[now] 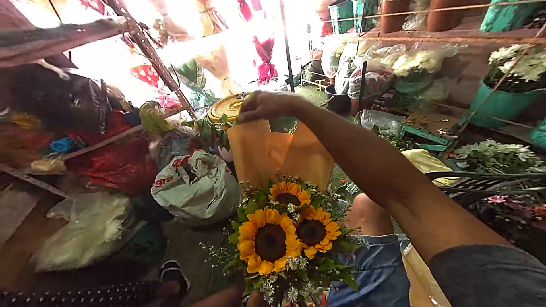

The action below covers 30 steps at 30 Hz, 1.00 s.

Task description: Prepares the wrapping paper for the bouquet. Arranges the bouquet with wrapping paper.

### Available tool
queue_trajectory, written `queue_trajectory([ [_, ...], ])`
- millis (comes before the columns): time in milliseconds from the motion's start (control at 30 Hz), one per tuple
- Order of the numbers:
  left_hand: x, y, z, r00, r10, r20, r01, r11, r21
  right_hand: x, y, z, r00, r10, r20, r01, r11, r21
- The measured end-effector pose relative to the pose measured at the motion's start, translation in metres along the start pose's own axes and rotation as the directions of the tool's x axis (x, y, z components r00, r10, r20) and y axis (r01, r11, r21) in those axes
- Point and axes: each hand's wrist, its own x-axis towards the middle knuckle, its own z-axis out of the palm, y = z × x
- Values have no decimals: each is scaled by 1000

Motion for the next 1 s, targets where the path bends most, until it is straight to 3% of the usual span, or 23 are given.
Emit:
queue_trajectory([
  [67, -22, 23, -21, 994, 69, 85, -81, 987, 139, -15, -4, -14, 993, 81, -83, -81, 997, 0],
  [133, -36, 65, -41, 965, -120, 234, 98, 990, 103, -47, -5, -22, 974, 139, -179, -140, 990, 6],
  [167, -29, 56, -33, 980, -102, 169, 102, 995, 10, -66, -4, -20, 961, 178, -209, -171, 984, 51],
  [233, 7, 5, 4, 996, 70, -50, -76, 987, -143, -97, 7, -9, 940, 282, -194, -254, 954, 157],
  [267, 16, -6, 11, 991, 107, -76, -119, 977, -175, -106, 17, 1, 924, 343, -171, -307, 930, 203],
  [400, 3, 15, 1, 993, 49, 105, -43, 998, -54, -108, 55, 31, 890, 413, -191, -355, 893, 277],
  [433, 3, 9, 6, 995, 85, 52, -75, 981, -180, -104, 57, 33, 883, 431, -185, -377, 887, 266],
  [500, 10, -1, 21, 987, 127, -98, -161, 763, -626, -92, 58, 33, 844, 480, -237, -426, 871, 246],
  [533, 9, 6, 20, 992, 77, -97, -123, 680, -723, -87, 57, 30, 815, 498, -295, -434, 863, 257],
  [600, 9, 12, 15, 996, -25, -81, -37, 734, -678, -85, 55, 20, 761, 499, -416, -414, 866, 281],
  [667, 25, -13, 32, 965, 95, -246, -224, 790, -571, -94, 41, 16, 713, 490, -501, -390, 871, 298],
  [767, 34, -2, 16, 945, 148, -290, -294, 770, -566, -132, 23, 47, 620, 459, -636, -293, 888, 354],
  [800, 35, 8, 7, 944, 142, -298, -306, 711, -633, -151, 23, 72, 606, 476, -638, -270, 877, 398],
  [867, 46, 21, -2, 920, 165, -356, -391, 445, -806, -184, 39, 137, 621, 531, -576, -240, 829, 505],
  [933, 61, 26, -16, 892, 235, -387, -435, 211, -875, -205, 60, 212, 684, 578, -445, -234, 752, 617],
  [1000, 67, 33, -36, 884, 286, -370, -417, 124, -900, -220, 66, 278, 785, 554, -278, -231, 677, 699],
])
